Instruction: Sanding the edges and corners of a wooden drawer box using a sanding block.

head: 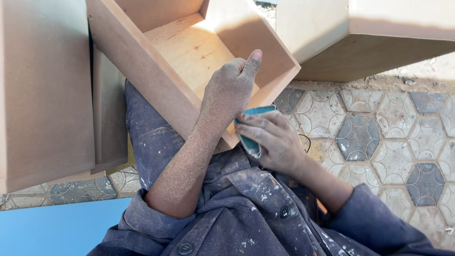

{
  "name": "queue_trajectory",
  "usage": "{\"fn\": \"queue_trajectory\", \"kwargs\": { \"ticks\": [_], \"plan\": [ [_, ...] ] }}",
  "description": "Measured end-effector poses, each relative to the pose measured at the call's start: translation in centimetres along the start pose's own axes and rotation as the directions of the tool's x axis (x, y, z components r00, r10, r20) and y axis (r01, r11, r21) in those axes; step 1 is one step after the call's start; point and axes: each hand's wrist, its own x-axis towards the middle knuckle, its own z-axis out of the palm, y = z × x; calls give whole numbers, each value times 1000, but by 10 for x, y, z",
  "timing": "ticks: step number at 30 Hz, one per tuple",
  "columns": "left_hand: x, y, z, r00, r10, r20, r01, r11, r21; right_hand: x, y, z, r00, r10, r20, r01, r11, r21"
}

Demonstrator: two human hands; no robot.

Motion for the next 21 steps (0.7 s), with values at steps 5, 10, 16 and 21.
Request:
{"fn": "queue_trajectory", "kwargs": {
  "ticks": [5,10,16,21],
  "plan": [
    [-1,-1,2,1000,26,-12,-25,999,27,-28,132,20,964,180,-197,-212,965,-156],
    [3,-4,4,999,35,-37,-35,999,8,-24,154,13,787,574,-225,-582,812,36],
    [0,0,2,1000,0,-27,0,1000,-7,-9,23,26,881,352,-316,-374,927,-8],
    [-1,2,5,992,82,-96,-74,993,89,-30,-18,25,941,268,-205,-214,943,254]
  ]
}}
